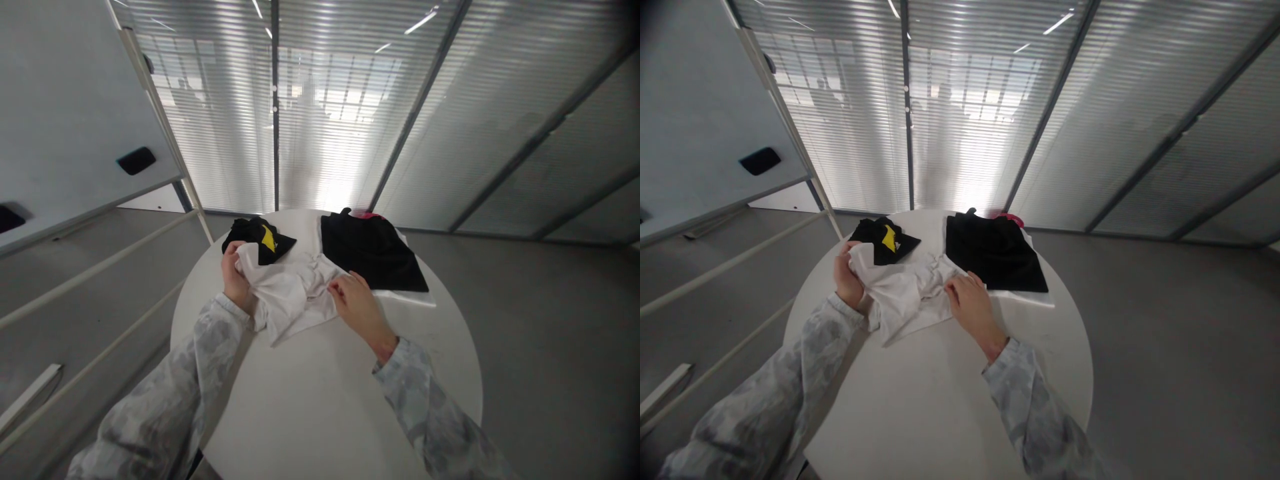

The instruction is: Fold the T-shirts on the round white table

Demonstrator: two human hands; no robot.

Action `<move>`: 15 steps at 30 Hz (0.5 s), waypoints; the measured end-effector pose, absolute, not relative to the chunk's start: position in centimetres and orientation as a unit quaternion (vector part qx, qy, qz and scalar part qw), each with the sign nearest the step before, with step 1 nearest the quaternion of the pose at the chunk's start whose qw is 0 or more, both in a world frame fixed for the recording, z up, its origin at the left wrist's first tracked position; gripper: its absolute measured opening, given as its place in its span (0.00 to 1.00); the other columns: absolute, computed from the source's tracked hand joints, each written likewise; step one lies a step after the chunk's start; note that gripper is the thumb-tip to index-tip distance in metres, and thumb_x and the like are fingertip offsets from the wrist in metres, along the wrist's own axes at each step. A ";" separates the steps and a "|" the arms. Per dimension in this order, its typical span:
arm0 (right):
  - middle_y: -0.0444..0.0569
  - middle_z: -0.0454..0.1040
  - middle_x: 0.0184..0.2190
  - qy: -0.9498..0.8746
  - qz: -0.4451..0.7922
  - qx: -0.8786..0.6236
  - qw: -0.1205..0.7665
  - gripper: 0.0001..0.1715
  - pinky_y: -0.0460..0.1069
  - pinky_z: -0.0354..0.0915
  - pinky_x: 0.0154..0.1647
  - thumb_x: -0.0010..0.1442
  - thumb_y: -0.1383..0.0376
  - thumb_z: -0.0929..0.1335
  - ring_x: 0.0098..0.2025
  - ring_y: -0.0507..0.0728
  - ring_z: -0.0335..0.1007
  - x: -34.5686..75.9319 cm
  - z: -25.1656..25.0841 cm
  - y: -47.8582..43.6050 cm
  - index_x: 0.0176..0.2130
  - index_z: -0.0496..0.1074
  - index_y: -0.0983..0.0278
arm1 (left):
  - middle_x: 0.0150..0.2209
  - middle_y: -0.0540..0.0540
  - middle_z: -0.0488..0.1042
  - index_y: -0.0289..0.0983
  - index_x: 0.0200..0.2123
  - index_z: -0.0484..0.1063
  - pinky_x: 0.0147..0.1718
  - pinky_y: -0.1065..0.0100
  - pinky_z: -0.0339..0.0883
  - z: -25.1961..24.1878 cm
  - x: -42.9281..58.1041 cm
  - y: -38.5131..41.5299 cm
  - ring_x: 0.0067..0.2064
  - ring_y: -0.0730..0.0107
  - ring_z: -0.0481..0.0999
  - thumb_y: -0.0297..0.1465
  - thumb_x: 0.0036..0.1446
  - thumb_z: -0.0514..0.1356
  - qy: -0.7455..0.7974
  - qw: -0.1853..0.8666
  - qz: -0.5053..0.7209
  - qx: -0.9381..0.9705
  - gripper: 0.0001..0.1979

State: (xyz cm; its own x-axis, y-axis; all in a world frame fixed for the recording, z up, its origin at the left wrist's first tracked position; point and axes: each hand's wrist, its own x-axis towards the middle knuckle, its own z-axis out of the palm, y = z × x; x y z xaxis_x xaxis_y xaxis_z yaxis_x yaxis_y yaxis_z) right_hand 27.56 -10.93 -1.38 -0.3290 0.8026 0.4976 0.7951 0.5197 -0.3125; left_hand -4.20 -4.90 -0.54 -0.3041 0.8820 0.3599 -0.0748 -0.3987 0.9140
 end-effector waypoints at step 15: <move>0.45 0.71 0.42 -0.576 0.062 -0.415 0.702 0.12 0.69 0.70 0.71 0.80 0.53 0.65 0.54 0.60 0.78 27.0 -1.5 -11.7 0.50 0.68 0.57 | 0.42 0.40 0.83 0.40 0.46 0.80 0.50 0.55 0.73 -1.4 -0.9 -6.8 0.46 0.54 0.82 0.42 0.68 0.66 0.237 0.160 0.321 0.903 0.13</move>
